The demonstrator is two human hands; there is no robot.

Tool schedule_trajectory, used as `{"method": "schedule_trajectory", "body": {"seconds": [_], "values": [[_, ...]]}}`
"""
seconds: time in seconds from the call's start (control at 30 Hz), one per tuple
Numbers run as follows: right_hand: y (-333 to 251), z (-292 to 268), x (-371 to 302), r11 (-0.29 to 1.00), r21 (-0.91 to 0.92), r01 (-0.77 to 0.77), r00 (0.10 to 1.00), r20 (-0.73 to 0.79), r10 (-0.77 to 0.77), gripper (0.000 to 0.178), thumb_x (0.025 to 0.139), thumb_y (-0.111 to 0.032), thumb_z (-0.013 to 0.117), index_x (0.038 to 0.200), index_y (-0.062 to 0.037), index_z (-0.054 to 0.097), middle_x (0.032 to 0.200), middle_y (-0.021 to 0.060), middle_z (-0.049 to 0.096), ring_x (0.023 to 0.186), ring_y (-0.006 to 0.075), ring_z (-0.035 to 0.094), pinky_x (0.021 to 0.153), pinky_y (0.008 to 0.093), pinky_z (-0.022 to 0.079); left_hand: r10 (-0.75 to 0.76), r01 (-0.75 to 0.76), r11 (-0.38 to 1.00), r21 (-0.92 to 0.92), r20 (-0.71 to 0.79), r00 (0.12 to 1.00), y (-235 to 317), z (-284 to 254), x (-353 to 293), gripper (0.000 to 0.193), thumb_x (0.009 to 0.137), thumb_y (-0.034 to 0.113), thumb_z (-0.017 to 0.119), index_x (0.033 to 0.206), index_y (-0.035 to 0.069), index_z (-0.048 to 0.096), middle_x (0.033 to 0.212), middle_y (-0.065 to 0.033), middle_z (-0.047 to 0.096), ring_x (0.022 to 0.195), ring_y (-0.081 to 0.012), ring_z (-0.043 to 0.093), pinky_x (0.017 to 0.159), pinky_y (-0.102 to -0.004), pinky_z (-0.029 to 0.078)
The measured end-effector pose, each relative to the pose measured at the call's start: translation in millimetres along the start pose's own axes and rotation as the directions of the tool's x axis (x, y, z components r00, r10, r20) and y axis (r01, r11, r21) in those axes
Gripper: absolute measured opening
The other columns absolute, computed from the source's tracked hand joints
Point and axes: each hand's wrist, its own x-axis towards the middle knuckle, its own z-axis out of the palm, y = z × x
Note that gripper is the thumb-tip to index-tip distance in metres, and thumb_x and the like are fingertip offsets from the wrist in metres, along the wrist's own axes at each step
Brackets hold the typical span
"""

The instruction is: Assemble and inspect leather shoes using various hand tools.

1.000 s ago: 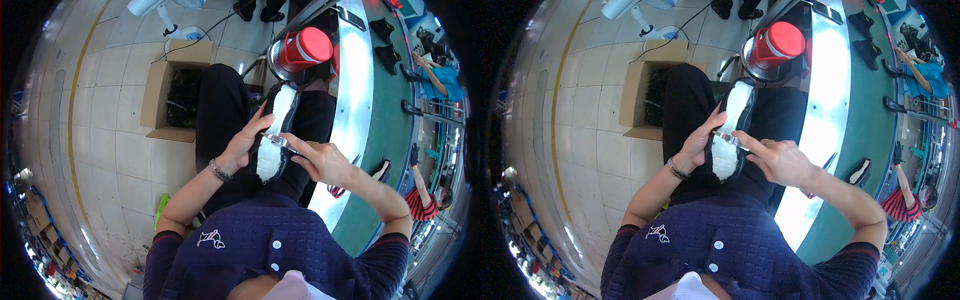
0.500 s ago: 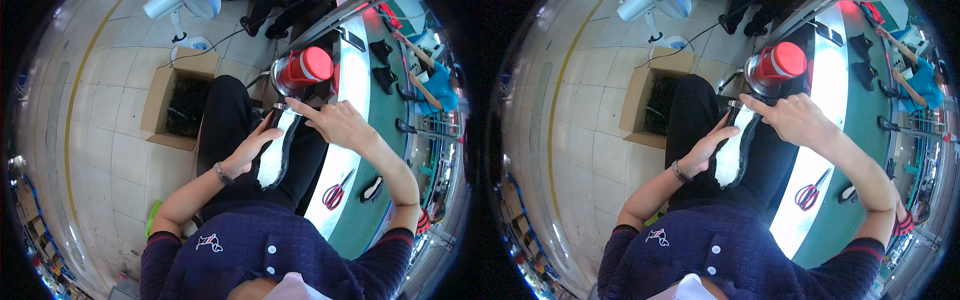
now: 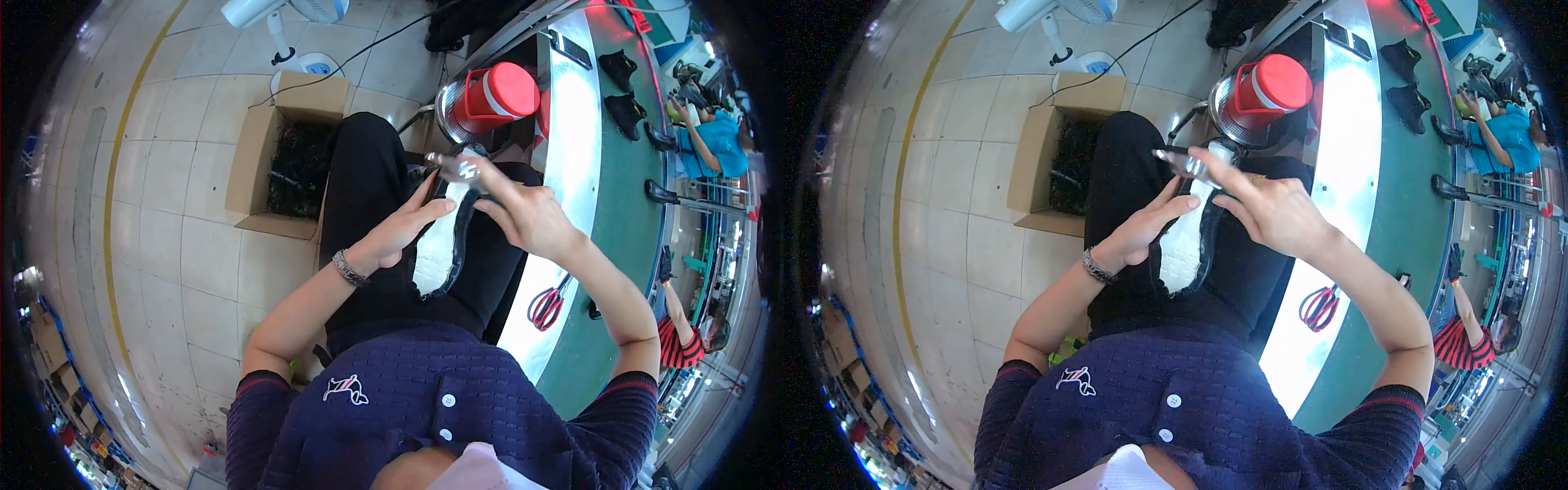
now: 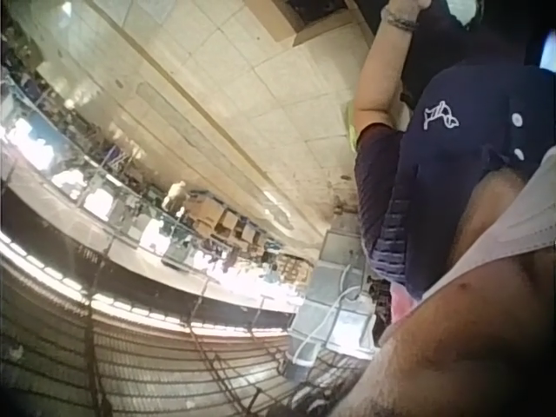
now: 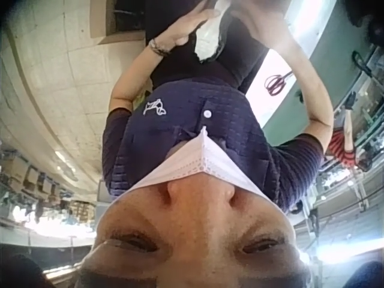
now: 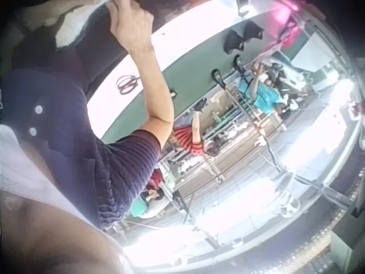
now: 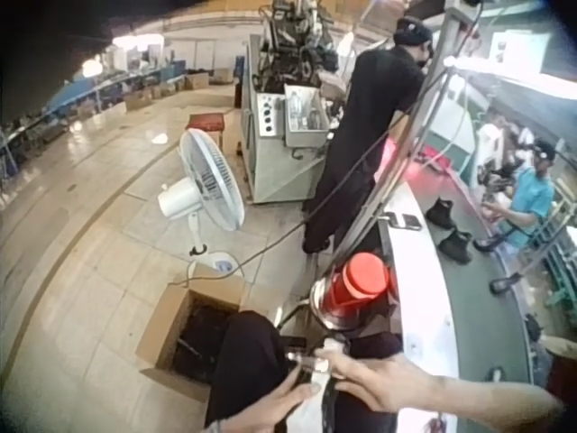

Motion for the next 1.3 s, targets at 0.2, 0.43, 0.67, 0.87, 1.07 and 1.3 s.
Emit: {"method": "schedule_trajectory", "body": {"seconds": [0.2,0.43,0.67,0.87,1.07,1.3], "values": [[-20.8,-20.2,10.2,0.951,-0.301,-0.064,0.915,0.363,0.177,0.066,0.097,-0.023,0.056,0.152,-0.0206,0.021,0.061,0.0098,0.061,0.05,0.024,0.062,0.047,0.0343,0.05,0.006,-0.007,1.0,0.023,0.01,1.0,-1.6,-4.1,-5.0,0.088,0.093,0.026,0.064,0.155,0.012,0.004,0.14,-0.0085,0.042,0.126,-0.0149,0.043,0.105,-0.0316,0.034],[-23.9,-12.0,4.3,0.955,-0.215,-0.205,0.871,0.405,0.278,0.068,0.09,-0.016,0.062,0.149,-0.0206,0.029,0.067,0.0135,0.064,0.056,0.0324,0.064,0.052,0.0408,0.05,-0.004,0.005,1.0,-0.02,0.075,0.997,-4.2,-6.2,-4.0,0.102,0.085,0.016,0.074,0.155,0.013,0.001,0.135,-0.0068,0.042,0.123,-0.0157,0.044,0.103,-0.0303,0.038],[-35.6,-5.3,-4.4,0.96,-0.155,-0.233,0.874,0.399,0.277,0.069,0.091,-0.019,0.061,0.15,-0.0216,0.026,0.063,0.0125,0.063,0.055,0.0304,0.064,0.05,0.0395,0.05,-0.038,0.033,0.998,0.051,0.097,0.995,-12.0,-10.2,-11.6,0.106,0.083,0.018,0.075,0.156,0.017,-0.002,0.142,-0.0081,0.037,0.128,-0.0194,0.041,0.106,-0.0336,0.035],[-44.0,-35.8,-18.6,0.976,-0.157,-0.153,0.814,0.54,0.214,0.07,0.09,-0.01,0.058,0.149,-0.0316,0.028,0.076,0.0143,0.063,0.062,0.0298,0.064,0.051,0.0366,0.05,0.166,-0.081,0.883,-0.463,0.146,0.975,-44.3,-6.2,-26.1,0.072,0.1,0.045,0.046,0.156,0.024,0.004,0.158,-0.0046,0.023,0.141,-0.021,0.03,0.114,-0.0382,0.027],[-69.6,-10.5,-30.8,0.895,-0.428,0.127,0.942,0.335,0.027,0.094,0.072,0.001,0.061,0.147,-0.0452,0.028,0.093,0.0163,0.057,0.074,0.0227,0.061,0.053,0.0304,0.052,0.153,-0.072,0.889,-0.453,0.145,0.977,-55.1,-1.8,-33.6,0.07,0.099,0.05,0.041,0.154,0.036,0.001,0.159,-0.0031,0.018,0.142,-0.0223,0.03,0.113,-0.042,0.029],[-29.3,-10.8,-28.7,0.952,-0.236,0.195,0.924,0.371,-0.097,0.072,0.089,-0.006,0.057,0.145,-0.045,0.034,0.075,0.0115,0.063,0.061,0.0203,0.067,0.048,0.0287,0.052,0.179,-0.157,0.948,-0.275,0.055,0.982,-43.7,14.3,-33.1,0.074,0.1,0.043,0.047,0.155,0.029,-0.001,0.16,-0.0055,0.014,0.142,-0.0226,0.027,0.114,-0.0402,0.027]]}}
